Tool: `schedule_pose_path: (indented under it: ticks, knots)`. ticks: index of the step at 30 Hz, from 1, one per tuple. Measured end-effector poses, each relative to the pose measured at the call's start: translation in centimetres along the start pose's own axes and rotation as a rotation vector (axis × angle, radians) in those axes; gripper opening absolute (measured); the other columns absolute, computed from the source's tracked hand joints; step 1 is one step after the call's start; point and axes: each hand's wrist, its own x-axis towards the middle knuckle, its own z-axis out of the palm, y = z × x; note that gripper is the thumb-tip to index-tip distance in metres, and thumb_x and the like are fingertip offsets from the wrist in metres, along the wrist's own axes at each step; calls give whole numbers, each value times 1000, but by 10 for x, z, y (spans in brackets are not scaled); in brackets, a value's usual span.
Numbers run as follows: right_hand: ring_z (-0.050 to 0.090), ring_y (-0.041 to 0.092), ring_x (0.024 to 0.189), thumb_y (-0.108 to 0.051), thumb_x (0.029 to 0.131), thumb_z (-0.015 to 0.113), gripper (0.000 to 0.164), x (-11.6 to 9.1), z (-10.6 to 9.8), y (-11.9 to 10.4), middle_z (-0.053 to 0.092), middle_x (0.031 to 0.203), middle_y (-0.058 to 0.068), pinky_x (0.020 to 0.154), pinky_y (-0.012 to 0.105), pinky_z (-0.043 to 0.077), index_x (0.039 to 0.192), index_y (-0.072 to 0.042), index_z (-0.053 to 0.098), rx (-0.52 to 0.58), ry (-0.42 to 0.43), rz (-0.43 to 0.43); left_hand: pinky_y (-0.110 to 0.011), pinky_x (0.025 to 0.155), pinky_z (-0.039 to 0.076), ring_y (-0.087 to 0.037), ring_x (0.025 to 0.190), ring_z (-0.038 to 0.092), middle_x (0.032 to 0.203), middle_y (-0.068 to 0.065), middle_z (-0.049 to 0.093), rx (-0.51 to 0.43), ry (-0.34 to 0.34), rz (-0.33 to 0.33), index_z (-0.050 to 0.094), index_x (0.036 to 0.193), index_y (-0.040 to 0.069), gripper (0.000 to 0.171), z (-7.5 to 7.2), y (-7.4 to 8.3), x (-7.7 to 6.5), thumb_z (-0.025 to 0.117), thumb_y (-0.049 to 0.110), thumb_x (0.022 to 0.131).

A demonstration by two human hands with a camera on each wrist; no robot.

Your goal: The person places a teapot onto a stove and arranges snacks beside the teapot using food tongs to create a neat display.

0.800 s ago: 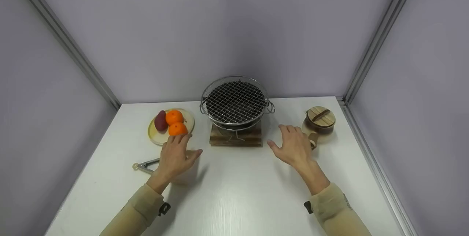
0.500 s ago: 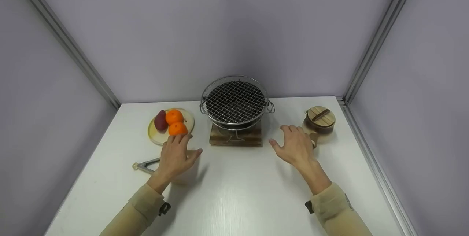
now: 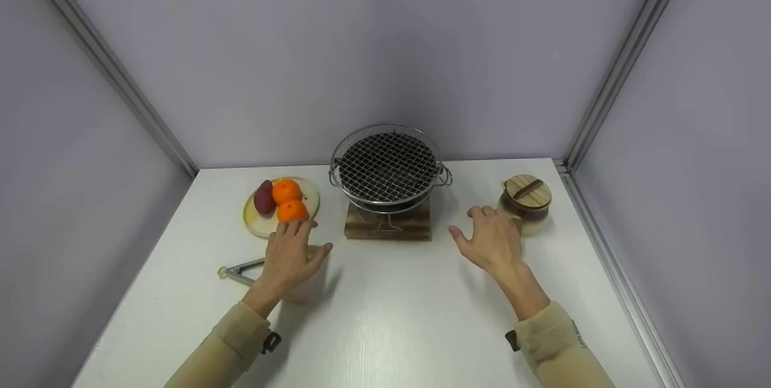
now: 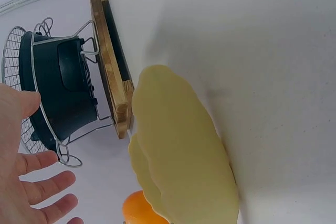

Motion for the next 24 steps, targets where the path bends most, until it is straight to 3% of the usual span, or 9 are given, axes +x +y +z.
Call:
schedule_pose_path:
  ticks: [8,14,24]
  knots:
    - [73,51,102,-44,99,80,50,0,-1,6,78,109,28,76,65,59,118,2,76,-9,24,21,-54,94,50,-43,118,61,122,-17,73,-14,12,-12,70,132,8,53,1,1,1,73,52,102]
    - [71,44,92,-43,98,81,47,-1,-2,11,75,98,24,71,61,57,112,2,75,-10,57,28,-54,93,49,-43,115,61,119,-17,73,-3,19,-4,69,128,9,48,4,1,2,71,50,104]
    - [68,41,84,-40,99,81,42,-4,-4,20,72,91,22,64,57,55,103,1,72,-15,65,59,-57,99,50,-42,117,61,121,-17,71,-6,-18,-3,68,129,8,47,8,3,5,69,50,106]
